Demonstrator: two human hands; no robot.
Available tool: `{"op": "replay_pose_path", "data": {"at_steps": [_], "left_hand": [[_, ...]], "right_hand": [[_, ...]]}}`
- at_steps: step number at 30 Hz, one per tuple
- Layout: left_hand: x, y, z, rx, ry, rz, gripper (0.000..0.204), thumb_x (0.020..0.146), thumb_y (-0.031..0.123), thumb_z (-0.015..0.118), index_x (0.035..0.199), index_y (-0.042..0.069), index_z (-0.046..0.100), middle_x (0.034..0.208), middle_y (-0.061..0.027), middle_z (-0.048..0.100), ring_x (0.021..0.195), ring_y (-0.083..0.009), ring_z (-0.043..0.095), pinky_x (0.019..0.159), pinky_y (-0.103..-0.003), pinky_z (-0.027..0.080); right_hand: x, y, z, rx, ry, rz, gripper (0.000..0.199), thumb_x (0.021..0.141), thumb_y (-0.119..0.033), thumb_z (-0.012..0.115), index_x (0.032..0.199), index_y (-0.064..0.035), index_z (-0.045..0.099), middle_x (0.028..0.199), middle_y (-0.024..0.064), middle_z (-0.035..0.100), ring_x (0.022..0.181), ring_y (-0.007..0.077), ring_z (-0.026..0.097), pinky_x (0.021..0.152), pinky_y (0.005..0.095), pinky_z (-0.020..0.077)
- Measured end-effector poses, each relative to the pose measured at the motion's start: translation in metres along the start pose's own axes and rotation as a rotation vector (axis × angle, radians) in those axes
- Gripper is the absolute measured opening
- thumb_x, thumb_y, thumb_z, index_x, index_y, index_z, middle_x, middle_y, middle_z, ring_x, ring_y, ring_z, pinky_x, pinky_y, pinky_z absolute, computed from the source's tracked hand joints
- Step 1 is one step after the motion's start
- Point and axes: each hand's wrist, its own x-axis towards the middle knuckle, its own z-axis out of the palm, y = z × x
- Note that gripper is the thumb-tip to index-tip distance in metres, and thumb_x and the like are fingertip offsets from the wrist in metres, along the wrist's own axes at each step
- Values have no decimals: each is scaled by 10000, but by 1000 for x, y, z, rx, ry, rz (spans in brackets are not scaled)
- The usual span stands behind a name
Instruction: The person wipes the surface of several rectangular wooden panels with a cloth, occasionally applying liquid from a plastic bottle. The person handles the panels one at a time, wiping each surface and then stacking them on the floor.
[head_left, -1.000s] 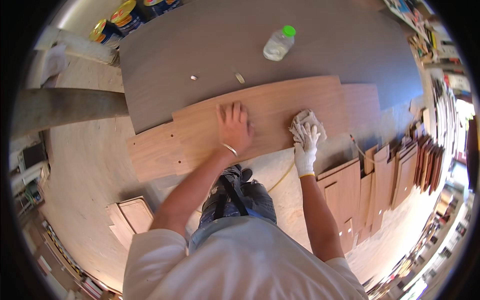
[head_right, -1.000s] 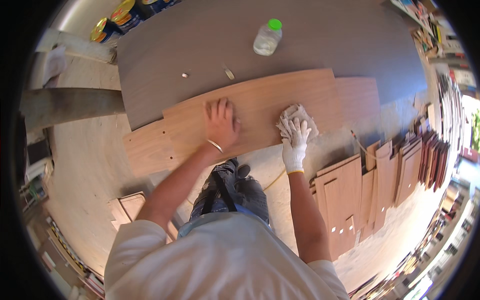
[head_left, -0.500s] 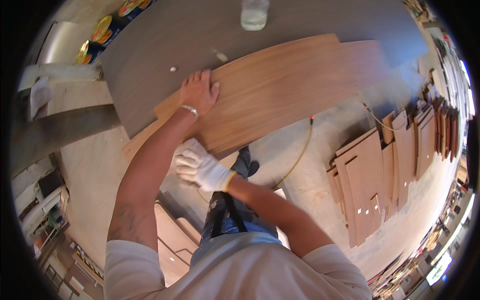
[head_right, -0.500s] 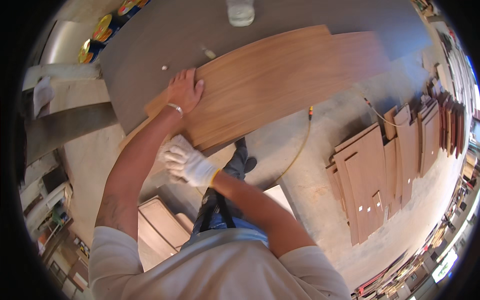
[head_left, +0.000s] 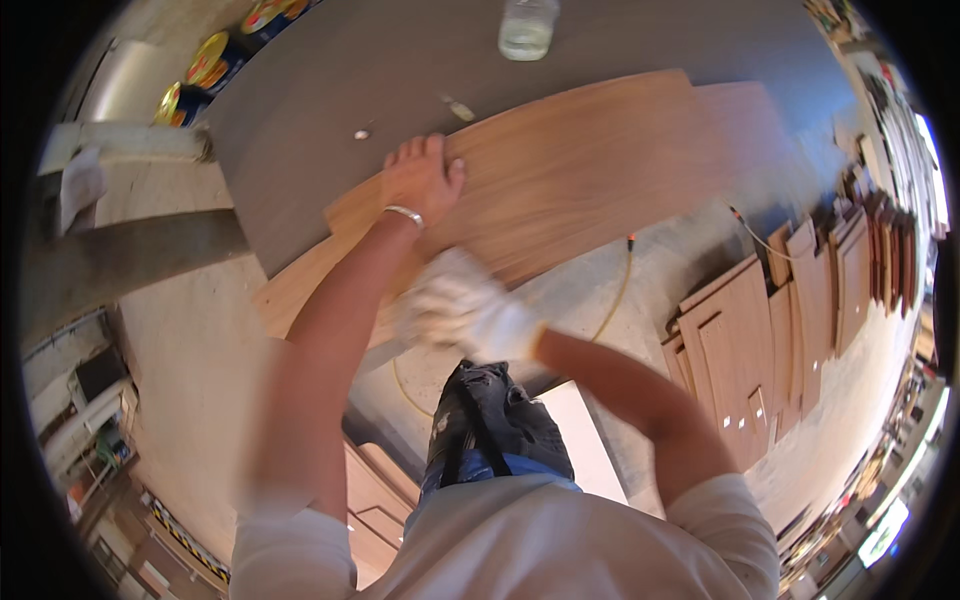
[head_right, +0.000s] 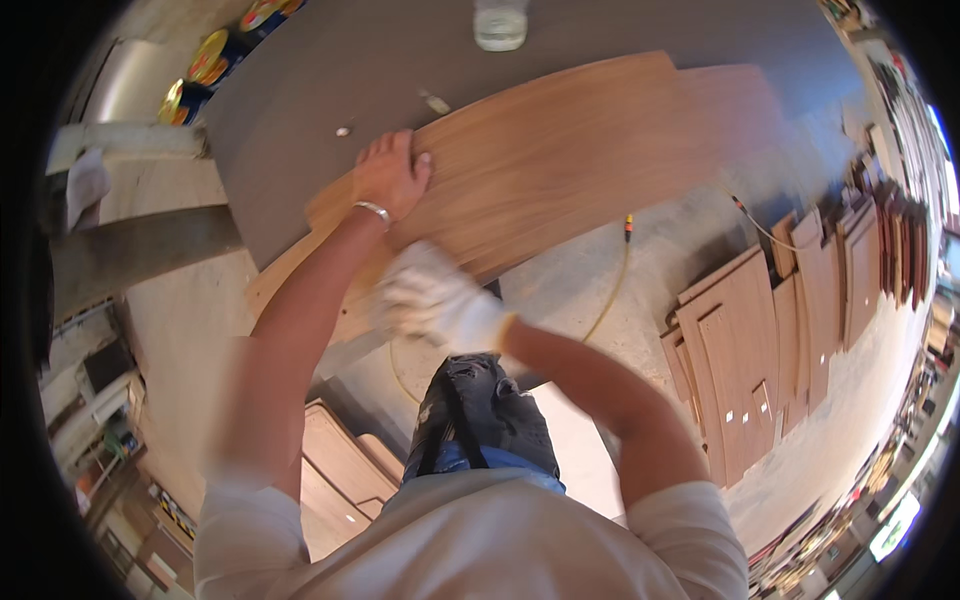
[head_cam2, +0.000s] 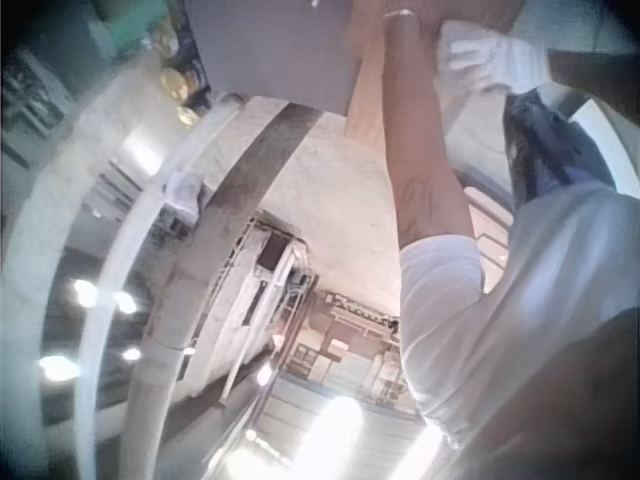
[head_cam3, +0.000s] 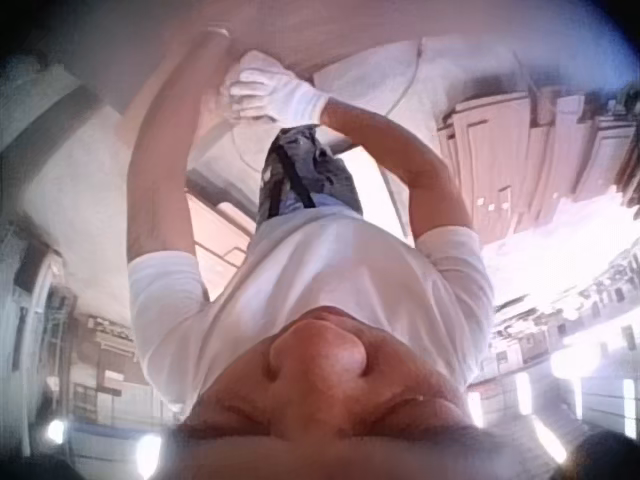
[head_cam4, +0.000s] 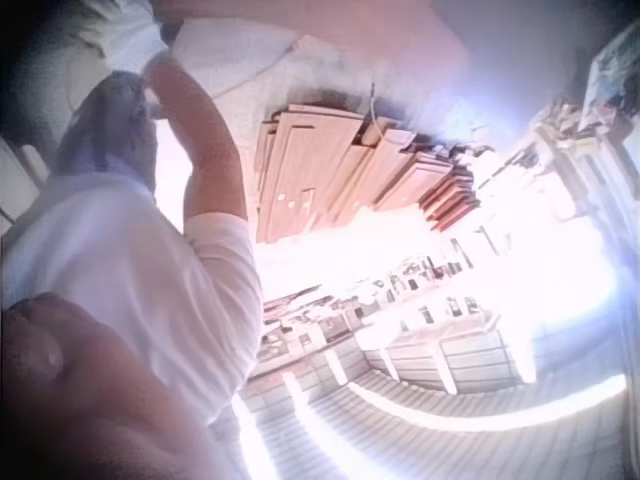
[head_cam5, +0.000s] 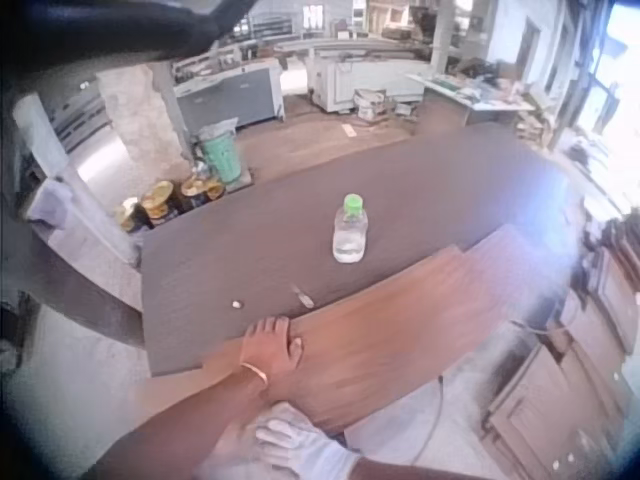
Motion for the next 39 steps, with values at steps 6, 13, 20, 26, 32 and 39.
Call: {"op": "replay_pose_path", "data": {"at_steps": [6,13,20,26,32,39], "left_hand": [[1,1,1,-13,-2,9,437,965,364,579,1292,74,559,1204,-164,642,1160,-374,599,1008,-525,454],[-3,-17,5,44,-40,43,493,980,331,573,1361,27,502,1257,-217,607,1219,-417,566,1053,-539,430],[10,53,-52,143,-237,25,477,994,268,570,1369,-15,487,1281,-254,593,1222,-449,541,1046,-541,427],[-4,-11,7,37,-86,86,521,921,234,608,1351,-21,460,1260,-254,563,1207,-453,524,1035,-543,400],[-4,-13,2,80,-56,149,525,877,192,578,1325,-55,457,1225,-277,540,1163,-470,512,1029,-554,385],[3,-7,9,10,-73,176,545,860,194,571,1317,-77,448,1214,-284,531,1155,-479,498,1029,-564,370]], "right_hand": [[68,-53,107,148,-59,-55,287,815,-320,690,963,-89,772,1321,44,674,1410,287,490,1242,455,339],[-16,30,-60,125,262,13,216,822,-253,676,1012,-162,729,1174,26,666,1264,265,548,1150,445,395],[-200,147,-172,214,1082,1128,355,820,-46,638,1164,-122,679,1217,121,588,1192,343,524,1130,483,371],[-49,57,-52,-302,695,1276,627,818,-178,670,1436,-128,571,1502,199,455,1440,526,312,1193,774,94],[-21,52,-99,-181,568,1522,724,755,-173,735,1443,-104,517,1477,208,447,1402,499,329,1157,745,198],[-141,171,-189,-491,992,1496,543,879,-146,633,1417,-85,583,1490,231,458,1435,452,339,1207,696,159]]}}
